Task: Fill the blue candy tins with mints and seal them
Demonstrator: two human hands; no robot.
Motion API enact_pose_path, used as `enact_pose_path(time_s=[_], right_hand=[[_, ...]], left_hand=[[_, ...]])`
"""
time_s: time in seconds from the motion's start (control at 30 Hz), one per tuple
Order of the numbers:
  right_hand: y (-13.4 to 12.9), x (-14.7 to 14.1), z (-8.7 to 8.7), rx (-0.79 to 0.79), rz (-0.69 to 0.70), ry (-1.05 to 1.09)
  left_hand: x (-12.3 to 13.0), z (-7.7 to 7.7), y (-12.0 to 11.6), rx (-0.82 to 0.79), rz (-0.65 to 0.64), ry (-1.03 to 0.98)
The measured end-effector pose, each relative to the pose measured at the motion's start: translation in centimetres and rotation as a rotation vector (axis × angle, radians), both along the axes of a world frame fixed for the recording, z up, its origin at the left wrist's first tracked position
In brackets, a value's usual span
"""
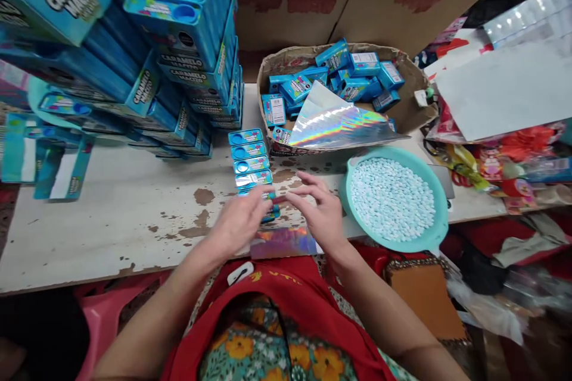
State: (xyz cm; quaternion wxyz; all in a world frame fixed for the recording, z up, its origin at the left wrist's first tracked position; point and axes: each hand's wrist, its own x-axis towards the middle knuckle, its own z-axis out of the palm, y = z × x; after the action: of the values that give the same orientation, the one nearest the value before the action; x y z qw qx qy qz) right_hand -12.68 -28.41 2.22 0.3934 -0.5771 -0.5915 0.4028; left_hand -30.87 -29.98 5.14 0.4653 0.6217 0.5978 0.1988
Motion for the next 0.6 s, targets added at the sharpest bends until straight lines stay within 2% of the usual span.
enact_pose_path(time_s=[0.1,0.2,0.3,0.4,0.47,0.6], right_hand=[[3.8,-4.6,-0.3,0.066,0.045,-0.047],[6.6,-7.6,-1.6,0.078,0.056,-0.137],[7.5,-8.7,-3.1,0.09,0.055,-0.174],[7.4,-8.9,-4.1,0.124,0.036,-0.135],[7.6,-9.0,-4.5,0.132,0.019,-0.102],[8.0,-7.6,-4.9,0.073,0.036,0.059]], left_hand=[[-4.6,-0.4,2.4,-0.033,0.139,-0.101],[-7.1,-2.6,4.5,-0.072,0.222,-0.282],[-7.4,-5.0,5.4,-0.133,0.283,-0.473],[-6.4,-7.1,5.3,-0.111,0.349,-0.597],[-5.7,-8.4,4.9,-0.071,0.389,-0.55],[-6.0,-11.3,3.2,-0.045,0.5,-0.228]])
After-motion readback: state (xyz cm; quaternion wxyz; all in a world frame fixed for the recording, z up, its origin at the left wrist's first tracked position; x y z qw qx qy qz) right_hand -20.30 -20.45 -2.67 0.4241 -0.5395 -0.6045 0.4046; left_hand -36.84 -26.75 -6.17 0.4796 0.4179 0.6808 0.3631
